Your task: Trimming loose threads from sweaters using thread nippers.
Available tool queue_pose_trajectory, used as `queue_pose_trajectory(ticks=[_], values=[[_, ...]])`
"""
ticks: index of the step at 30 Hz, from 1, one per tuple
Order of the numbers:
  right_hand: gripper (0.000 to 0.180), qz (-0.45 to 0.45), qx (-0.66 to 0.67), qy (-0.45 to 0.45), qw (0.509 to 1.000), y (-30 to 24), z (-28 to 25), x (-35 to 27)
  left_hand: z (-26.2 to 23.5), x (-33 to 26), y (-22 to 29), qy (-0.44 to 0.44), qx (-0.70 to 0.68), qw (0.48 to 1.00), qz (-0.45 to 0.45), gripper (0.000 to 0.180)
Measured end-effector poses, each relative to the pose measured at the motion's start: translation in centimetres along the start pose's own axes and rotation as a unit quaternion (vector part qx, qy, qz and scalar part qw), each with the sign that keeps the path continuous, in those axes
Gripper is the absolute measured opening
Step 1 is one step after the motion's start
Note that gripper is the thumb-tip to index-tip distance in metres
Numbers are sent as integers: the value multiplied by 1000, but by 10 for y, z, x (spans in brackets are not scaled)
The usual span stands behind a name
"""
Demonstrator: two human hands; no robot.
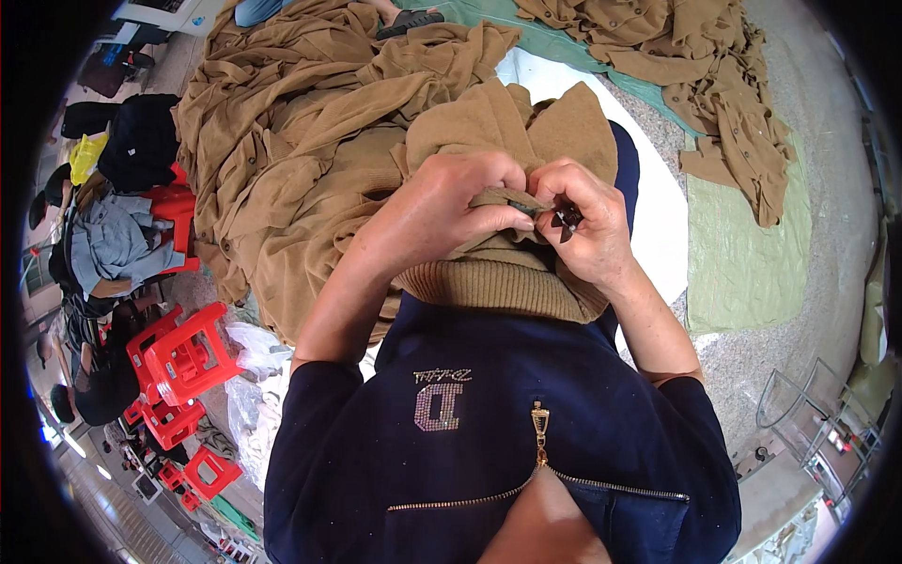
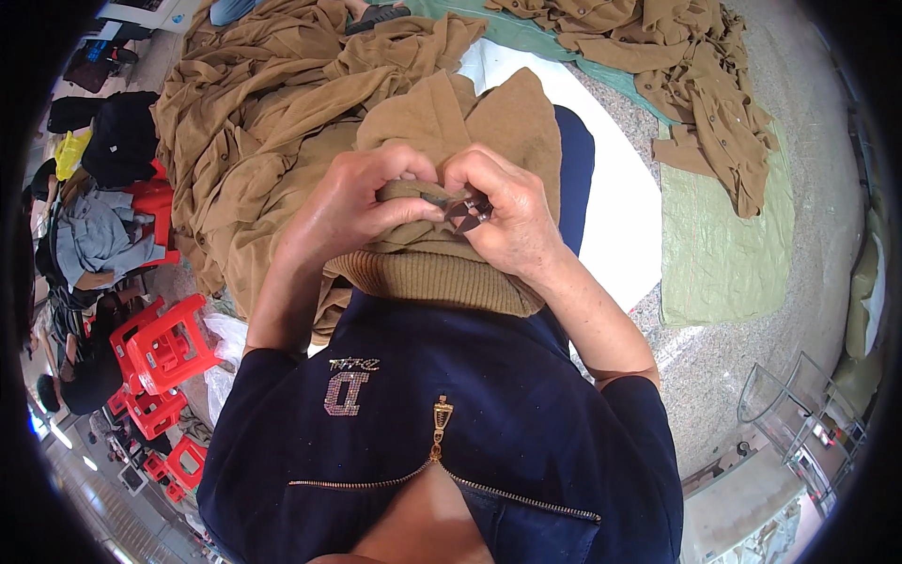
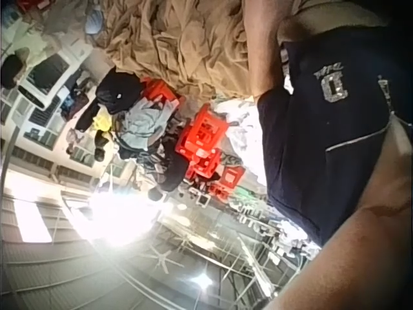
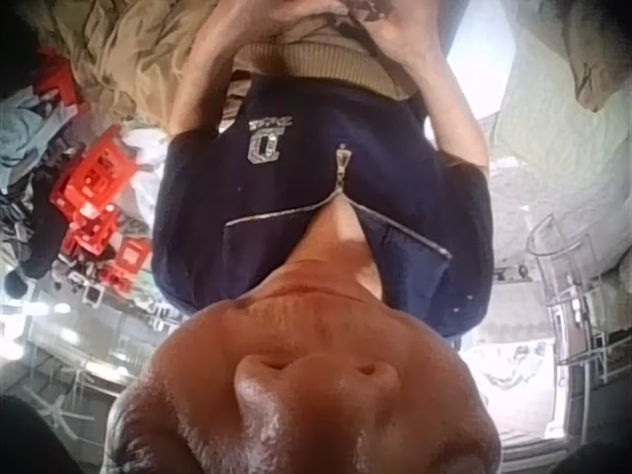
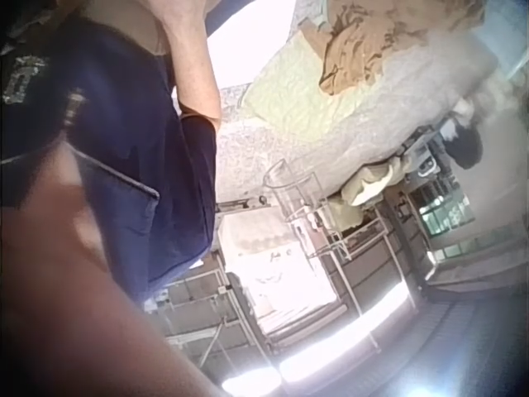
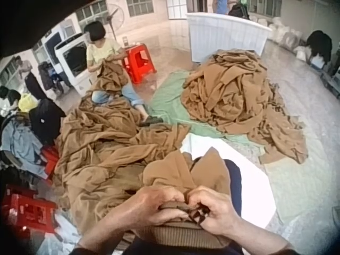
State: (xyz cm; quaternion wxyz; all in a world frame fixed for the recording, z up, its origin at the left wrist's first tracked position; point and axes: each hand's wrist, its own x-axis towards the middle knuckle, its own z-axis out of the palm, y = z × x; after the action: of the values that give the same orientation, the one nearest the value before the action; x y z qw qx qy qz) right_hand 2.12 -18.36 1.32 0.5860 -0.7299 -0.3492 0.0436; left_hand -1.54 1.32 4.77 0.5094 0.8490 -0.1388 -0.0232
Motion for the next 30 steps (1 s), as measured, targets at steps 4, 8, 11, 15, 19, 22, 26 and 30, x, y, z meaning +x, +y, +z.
queue_pose_trajectory(ticks=[4,8,11,15,19,22,26,30], values=[[27,-21,17,4,1000,3,2,0,-8,5,-5,-75,47,996,13,29],[28,-4,-6,11,1000,2,2,0,-3,3,-12,-47,69,995,51,27],[28,-24,-37,48,998,2,4,-1,2,1,-11,-35,66,997,32,24],[25,-8,-55,104,993,8,5,-2,13,0,-23,47,191,968,157,29],[24,97,54,78,991,12,4,-6,13,1,-29,58,244,938,238,38],[23,148,123,82,978,14,4,-6,16,3,-31,72,253,933,246,35],[21,220,201,115,948,9,6,-4,21,4,-31,82,292,916,262,32],[21,99,68,120,986,7,15,-10,30,2,-29,174,331,886,275,22]])
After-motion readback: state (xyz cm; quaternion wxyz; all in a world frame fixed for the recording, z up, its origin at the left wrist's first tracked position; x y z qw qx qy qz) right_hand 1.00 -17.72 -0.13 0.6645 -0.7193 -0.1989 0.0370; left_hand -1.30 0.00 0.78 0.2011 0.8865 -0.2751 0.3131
